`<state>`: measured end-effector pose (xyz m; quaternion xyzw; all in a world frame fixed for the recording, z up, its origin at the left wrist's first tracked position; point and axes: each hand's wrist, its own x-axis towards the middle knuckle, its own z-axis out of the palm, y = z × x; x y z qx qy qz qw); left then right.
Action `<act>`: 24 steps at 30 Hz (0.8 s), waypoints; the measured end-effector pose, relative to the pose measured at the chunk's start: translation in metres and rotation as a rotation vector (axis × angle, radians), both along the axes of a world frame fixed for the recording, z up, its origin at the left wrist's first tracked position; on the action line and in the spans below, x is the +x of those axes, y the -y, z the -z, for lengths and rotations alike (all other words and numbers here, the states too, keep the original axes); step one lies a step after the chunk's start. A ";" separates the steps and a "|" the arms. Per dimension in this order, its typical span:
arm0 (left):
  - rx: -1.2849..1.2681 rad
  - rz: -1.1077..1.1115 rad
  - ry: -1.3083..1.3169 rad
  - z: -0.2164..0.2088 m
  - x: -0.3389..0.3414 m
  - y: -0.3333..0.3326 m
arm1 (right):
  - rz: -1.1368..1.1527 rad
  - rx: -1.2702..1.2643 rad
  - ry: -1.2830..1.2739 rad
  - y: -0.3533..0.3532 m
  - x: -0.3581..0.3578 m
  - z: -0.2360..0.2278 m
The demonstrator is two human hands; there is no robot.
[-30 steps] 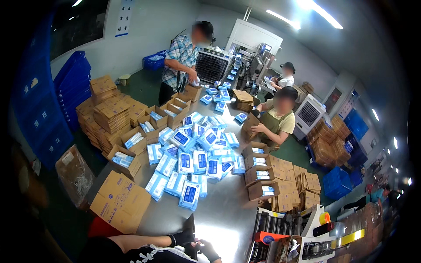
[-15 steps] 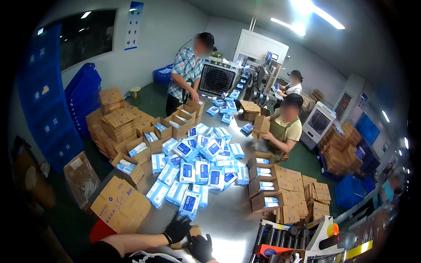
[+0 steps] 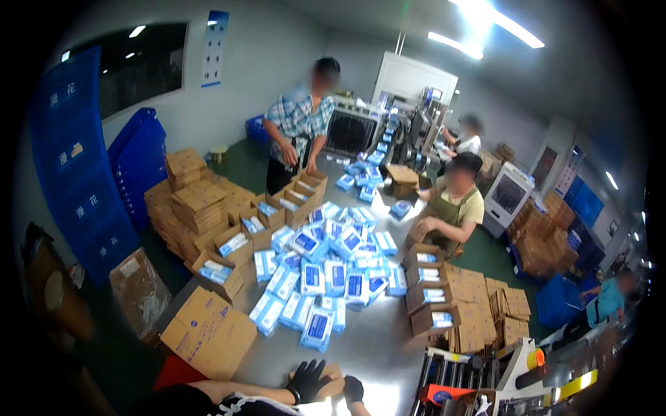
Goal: The person packs blue packets of wet wipes into brown cardboard boxes by hand on a stainless steel work table. The person folds open the boxes and places two packets into each box.
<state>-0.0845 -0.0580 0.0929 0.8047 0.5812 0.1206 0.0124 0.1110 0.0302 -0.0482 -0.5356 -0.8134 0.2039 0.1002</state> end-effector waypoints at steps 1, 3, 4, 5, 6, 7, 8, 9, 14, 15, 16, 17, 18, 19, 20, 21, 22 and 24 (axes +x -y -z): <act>0.039 0.012 0.032 0.017 0.001 0.003 | 0.121 -0.023 -0.416 0.008 0.012 0.044; -0.217 -0.421 0.491 0.035 -0.014 -0.008 | -0.128 -0.205 0.039 0.017 -0.003 0.038; -0.031 -0.179 0.171 0.009 -0.024 -0.005 | -0.328 -0.292 0.434 0.024 -0.016 -0.003; -0.173 -0.111 0.237 0.006 -0.031 -0.012 | -0.386 -0.106 0.369 0.046 -0.006 -0.002; -0.088 -0.011 0.322 0.014 -0.040 -0.011 | -0.427 0.006 0.347 0.059 -0.009 -0.005; -0.056 0.089 0.433 0.010 -0.053 -0.006 | -0.467 0.125 0.325 0.072 -0.013 -0.007; -0.006 0.193 0.540 0.006 -0.067 -0.005 | -0.475 0.172 0.362 0.073 -0.027 -0.021; 0.064 0.206 0.640 -0.008 -0.075 0.000 | -0.361 0.136 0.186 0.074 -0.034 -0.043; -0.242 -0.028 0.920 0.031 -0.115 0.039 | 0.243 -0.369 -0.672 0.073 -0.054 -0.126; -0.300 -0.085 1.077 0.062 -0.120 0.047 | 0.340 -0.489 -0.787 0.065 -0.056 -0.149; -0.640 -0.077 1.612 0.057 -0.115 0.035 | 0.230 -0.386 -0.401 0.061 -0.066 -0.168; -0.966 -0.194 2.130 0.048 -0.101 0.015 | 0.079 -0.039 -0.457 0.065 -0.072 -0.133; -0.898 -0.281 2.585 0.078 -0.096 0.034 | -0.109 0.131 -0.252 0.072 -0.102 -0.155; -0.876 -0.687 2.158 0.123 -0.090 0.036 | -0.229 0.017 -0.045 0.080 -0.123 -0.160; -0.911 -0.803 1.405 0.157 -0.092 0.038 | -0.317 0.019 -0.063 0.087 -0.136 -0.142; -0.932 -0.880 1.552 0.125 -0.080 0.033 | -0.404 -0.172 0.137 0.087 -0.138 -0.131; -0.906 -0.898 1.540 0.115 -0.081 0.035 | -0.568 -0.146 0.230 0.092 -0.147 -0.126; -0.862 -0.929 1.516 0.100 -0.083 0.037 | -0.523 -0.252 0.147 0.092 -0.160 -0.130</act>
